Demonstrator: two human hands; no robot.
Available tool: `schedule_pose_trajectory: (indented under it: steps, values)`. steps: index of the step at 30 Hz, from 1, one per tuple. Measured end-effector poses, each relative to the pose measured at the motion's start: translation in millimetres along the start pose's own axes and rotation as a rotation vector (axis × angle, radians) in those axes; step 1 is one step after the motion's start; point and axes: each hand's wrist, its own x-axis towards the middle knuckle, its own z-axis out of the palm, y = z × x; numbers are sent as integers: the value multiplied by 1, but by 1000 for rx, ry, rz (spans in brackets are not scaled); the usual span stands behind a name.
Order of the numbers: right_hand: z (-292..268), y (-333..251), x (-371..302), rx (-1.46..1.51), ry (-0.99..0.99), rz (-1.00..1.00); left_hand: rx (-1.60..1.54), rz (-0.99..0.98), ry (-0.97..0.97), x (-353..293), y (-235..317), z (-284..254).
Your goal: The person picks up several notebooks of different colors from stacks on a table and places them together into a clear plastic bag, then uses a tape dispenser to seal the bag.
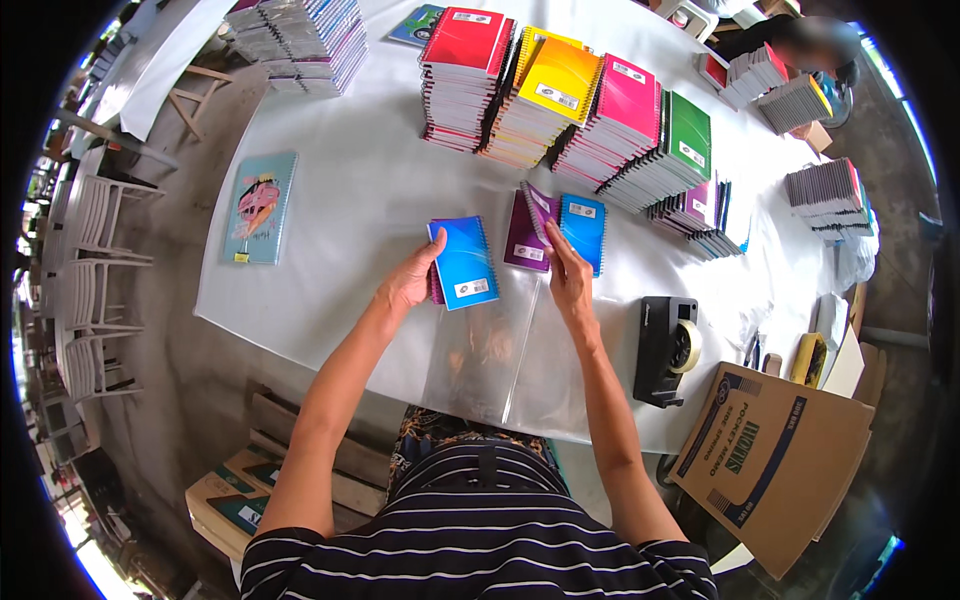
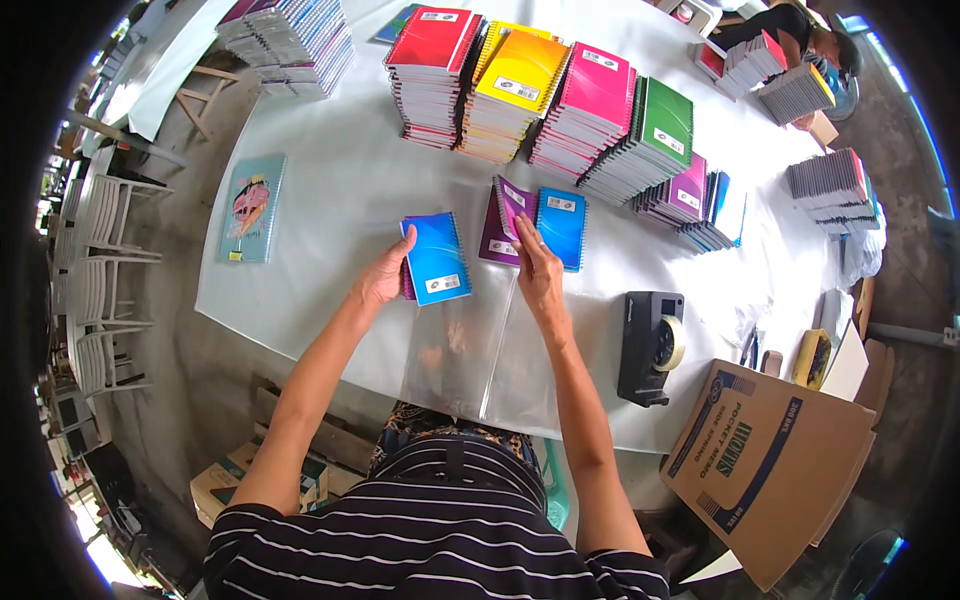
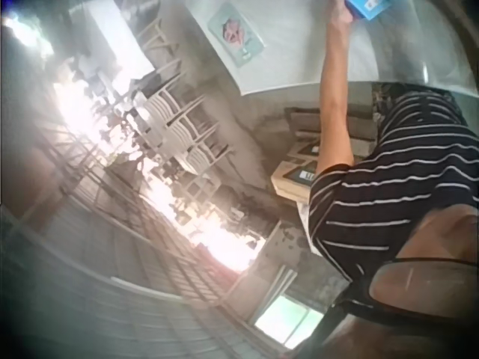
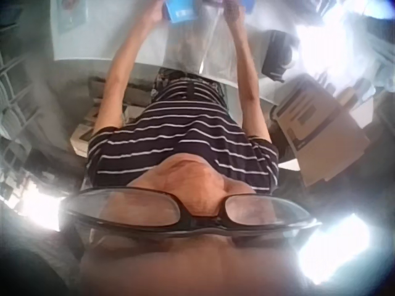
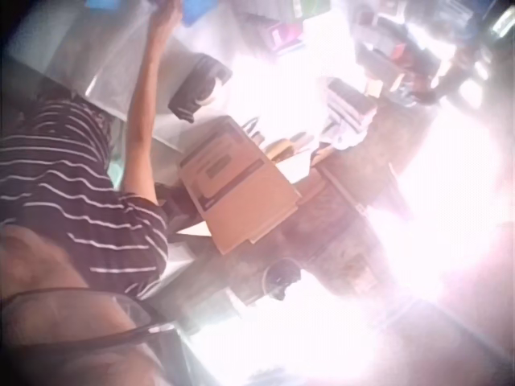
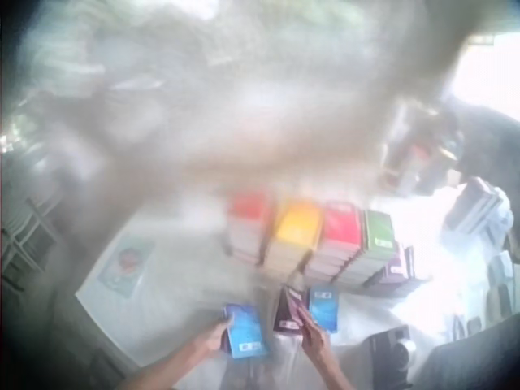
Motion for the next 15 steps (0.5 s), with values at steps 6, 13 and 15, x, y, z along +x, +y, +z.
schedule_pose_trajectory:
  steps: [6, 13, 15]
  values:
    - [8, -66, -23, -343, -340, -396, 26, -6, -72, 20, -14, 24]
    - [-150, -7, 127, -923, 375, -218, 93, -27, -216, 36, 17, 96]
    - [-171, 13, 132, -855, 283, -218, 65, -28, -237, 47, 19, 111]
